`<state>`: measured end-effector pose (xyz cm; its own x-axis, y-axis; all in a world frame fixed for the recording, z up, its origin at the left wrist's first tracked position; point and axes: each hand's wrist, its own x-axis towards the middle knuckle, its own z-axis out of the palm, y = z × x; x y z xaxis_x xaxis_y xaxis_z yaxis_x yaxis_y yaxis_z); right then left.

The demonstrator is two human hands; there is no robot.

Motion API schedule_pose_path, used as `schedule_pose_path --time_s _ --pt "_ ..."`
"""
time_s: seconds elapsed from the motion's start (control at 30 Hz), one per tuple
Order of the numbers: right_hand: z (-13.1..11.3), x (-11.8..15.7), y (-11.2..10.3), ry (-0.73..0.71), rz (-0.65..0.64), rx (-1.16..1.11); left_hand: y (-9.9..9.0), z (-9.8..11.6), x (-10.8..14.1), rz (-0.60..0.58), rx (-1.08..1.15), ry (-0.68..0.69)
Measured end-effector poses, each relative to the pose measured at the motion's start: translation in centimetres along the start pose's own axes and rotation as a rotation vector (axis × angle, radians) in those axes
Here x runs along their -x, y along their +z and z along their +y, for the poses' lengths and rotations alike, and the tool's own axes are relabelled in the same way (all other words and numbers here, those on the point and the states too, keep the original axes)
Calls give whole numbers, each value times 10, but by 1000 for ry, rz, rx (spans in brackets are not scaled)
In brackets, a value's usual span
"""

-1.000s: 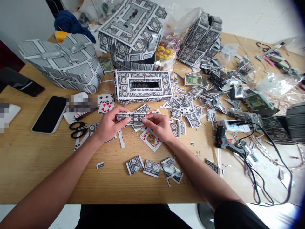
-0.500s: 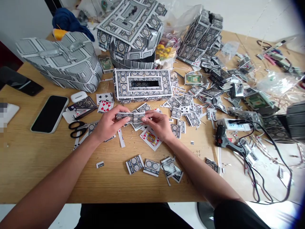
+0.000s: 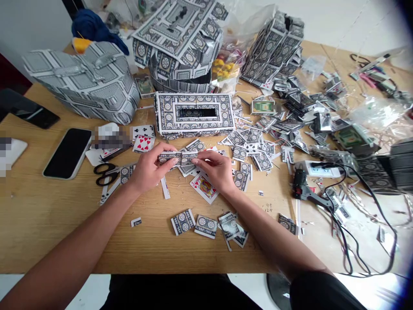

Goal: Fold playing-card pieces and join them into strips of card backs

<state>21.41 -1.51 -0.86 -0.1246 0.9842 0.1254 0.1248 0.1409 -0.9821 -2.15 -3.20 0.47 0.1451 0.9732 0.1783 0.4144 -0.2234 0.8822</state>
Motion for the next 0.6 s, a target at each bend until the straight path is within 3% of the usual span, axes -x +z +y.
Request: schedule_pose_path --time_s 0.17,0.6 --pt "-1 2 2 107 39 -16 2 2 2 -2 -23 8" --pt "-1 3 3 39 -15 13 2 2 3 -9 -48 26"
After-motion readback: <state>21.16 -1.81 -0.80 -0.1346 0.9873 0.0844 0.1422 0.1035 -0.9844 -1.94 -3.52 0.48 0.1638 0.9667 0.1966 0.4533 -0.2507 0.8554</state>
